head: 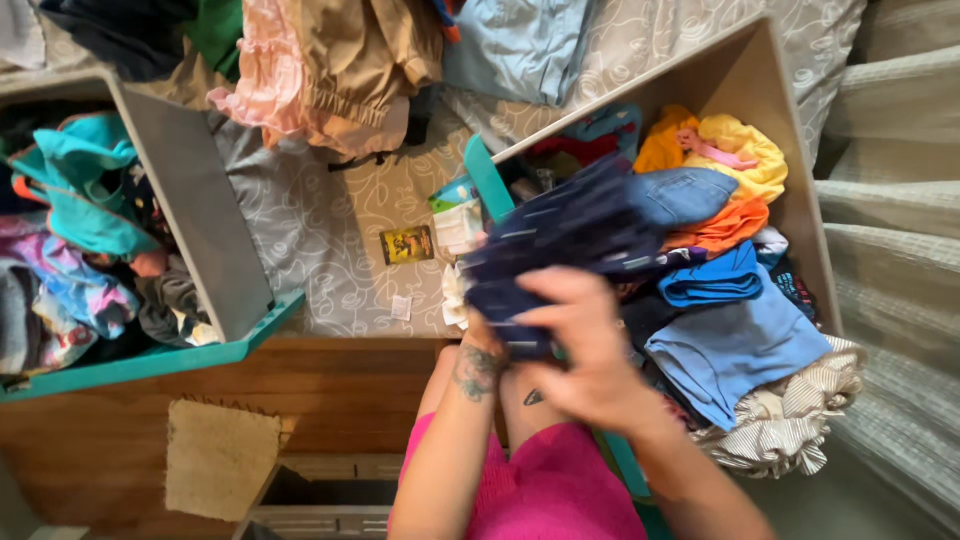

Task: The person sits on the floor and sorts through a drawer full of children's clothes. They pick up various items, unfold them, and place them into piles on the bed or back into the drawer.

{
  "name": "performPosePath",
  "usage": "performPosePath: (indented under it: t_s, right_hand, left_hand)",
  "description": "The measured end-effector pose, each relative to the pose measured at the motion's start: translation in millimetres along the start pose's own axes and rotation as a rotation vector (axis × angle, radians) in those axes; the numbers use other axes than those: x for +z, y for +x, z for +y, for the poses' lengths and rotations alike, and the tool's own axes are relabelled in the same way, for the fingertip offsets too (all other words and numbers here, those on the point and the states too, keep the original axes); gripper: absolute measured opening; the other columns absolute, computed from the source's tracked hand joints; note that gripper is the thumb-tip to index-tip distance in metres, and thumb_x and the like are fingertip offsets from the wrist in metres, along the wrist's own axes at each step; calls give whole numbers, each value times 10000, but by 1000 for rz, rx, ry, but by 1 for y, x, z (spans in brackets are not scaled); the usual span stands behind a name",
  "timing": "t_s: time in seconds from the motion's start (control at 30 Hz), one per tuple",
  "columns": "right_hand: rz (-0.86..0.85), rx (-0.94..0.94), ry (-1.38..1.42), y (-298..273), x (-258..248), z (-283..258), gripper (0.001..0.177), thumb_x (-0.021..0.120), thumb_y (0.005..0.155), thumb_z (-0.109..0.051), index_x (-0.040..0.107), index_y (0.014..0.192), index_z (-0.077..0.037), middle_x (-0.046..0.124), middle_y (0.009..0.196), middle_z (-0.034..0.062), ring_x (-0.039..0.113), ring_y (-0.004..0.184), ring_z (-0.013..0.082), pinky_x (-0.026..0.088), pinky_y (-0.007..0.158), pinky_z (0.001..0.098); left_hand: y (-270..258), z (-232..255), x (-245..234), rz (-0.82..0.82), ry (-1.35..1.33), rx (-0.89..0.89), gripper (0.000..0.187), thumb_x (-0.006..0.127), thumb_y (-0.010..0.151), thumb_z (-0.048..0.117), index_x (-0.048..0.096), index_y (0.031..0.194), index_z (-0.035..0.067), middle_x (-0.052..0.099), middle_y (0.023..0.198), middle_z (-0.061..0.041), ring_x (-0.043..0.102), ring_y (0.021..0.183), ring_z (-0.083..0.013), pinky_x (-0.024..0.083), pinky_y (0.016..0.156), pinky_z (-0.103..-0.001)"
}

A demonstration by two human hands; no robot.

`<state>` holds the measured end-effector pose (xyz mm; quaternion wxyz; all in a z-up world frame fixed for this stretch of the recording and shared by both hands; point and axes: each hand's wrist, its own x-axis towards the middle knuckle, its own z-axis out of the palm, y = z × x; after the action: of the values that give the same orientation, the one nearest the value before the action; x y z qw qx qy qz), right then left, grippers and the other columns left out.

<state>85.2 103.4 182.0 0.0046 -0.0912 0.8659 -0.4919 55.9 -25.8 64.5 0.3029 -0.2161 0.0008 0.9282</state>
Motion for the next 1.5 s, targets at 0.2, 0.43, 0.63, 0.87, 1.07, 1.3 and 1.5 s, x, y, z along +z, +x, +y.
performPosePath:
  t_s: [0.2, 0.43, 0.63, 0.87, 1.07, 1.3, 1.5]
  right_hand:
    - [-30, 224, 30, -25, 53, 12, 758, 900, 717, -301, 549, 1333, -31, 630, 1335, 160, 568, 1273, 360, 408, 1103, 459]
    - [49, 320, 105, -24, 76, 19, 565, 840, 839, -247, 571, 1237, 51, 620, 1186, 191, 640, 1049, 334, 523, 934, 377]
    - [104, 268, 185, -12, 92, 28, 327, 720, 935, -110, 633, 1184, 82, 646, 1096, 194, 650, 992, 326, 519, 893, 352]
    - [0, 713, 580, -22, 68, 65, 191, 720, 952, -92, 690, 1114, 3, 654, 962, 3, 591, 842, 76, 509, 738, 242]
    - [437, 746, 1274, -65, -66, 72, 405, 533, 993, 25, 563, 1396, 54, 687, 1290, 179, 695, 1127, 264, 574, 987, 375]
    - [752, 787, 942, -136, -139, 119, 263, 658, 984, -21, 619, 1238, 31, 669, 1207, 161, 650, 1125, 276, 550, 1055, 405]
    - [659, 588, -615, -145, -86, 145, 271, 682, 983, 9, 671, 1248, -42, 601, 1255, 90, 619, 1132, 210, 518, 897, 314]
  left_hand:
    - [-16, 13, -76, 126, 256, 68, 553, 455, 1138, 447, 525, 1363, -54, 590, 1256, -160, 576, 1137, -271, 473, 1019, -438]
    - [-45, 17, -70, 353, 665, 165, 653, 431, 1136, 535, 546, 1392, -55, 614, 1243, -115, 578, 1111, -203, 465, 1005, -371]
    - [-73, 26, -31, 296, 871, 184, 561, 600, 986, 371, 507, 1443, 59, 610, 1332, -48, 584, 1203, -156, 475, 1050, -340]
    - [-95, 46, -74, 549, 467, 75, 433, 609, 1020, 214, 532, 1413, 51, 635, 1298, -64, 615, 1177, -208, 509, 991, -393]
    - [-132, 110, -84, 429, 286, 185, 432, 468, 1026, 231, 579, 1351, -31, 670, 1322, -141, 641, 1213, -286, 531, 1056, -431]
    - [-96, 108, -84, 324, 444, -61, 423, 488, 1033, 157, 542, 1424, 5, 650, 1373, -121, 637, 1244, -249, 507, 1085, -426]
    - [-26, 89, -97, 432, 636, -129, 462, 503, 1070, 329, 593, 1382, 0, 705, 1261, -80, 670, 1121, -196, 542, 976, -386]
